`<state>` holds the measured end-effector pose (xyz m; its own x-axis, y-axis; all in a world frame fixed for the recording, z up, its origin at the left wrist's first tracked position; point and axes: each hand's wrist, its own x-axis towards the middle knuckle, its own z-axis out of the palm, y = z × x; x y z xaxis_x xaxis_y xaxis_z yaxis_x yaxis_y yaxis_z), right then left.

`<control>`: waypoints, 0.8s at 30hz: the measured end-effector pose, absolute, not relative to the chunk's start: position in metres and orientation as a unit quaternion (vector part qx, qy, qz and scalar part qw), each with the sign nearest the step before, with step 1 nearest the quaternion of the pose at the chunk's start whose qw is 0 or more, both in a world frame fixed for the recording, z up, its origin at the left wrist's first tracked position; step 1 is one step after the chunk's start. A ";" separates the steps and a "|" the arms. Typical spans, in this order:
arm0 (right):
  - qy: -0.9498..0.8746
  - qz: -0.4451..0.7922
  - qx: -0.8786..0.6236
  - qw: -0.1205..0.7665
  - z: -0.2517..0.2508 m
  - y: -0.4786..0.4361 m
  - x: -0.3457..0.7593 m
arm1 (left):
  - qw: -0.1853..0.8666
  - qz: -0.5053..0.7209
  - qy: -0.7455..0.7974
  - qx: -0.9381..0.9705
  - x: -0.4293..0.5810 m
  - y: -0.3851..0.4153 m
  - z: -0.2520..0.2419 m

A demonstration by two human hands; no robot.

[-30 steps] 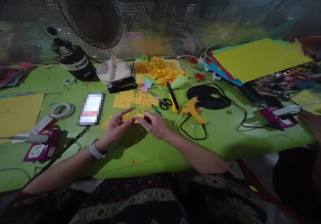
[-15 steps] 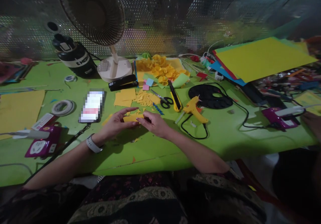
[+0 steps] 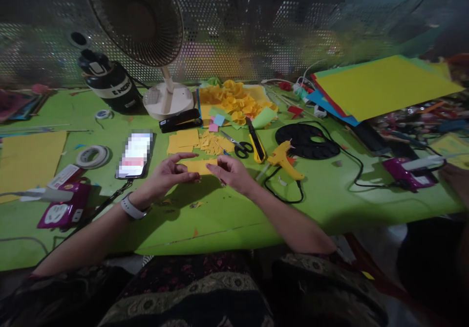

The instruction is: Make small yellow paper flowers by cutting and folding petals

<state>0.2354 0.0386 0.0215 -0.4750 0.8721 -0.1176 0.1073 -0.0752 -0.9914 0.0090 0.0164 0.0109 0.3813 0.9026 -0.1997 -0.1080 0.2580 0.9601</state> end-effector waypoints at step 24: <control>-0.527 0.723 -0.408 0.183 0.038 0.051 0.245 | 0.635 0.361 0.424 0.536 0.004 0.021 0.010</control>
<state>0.2448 0.0512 0.0378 -0.6006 0.6937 -0.3975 0.1653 -0.3787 -0.9106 0.0045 0.0211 0.0103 0.3798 0.9128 -0.1502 -0.0047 0.1643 0.9864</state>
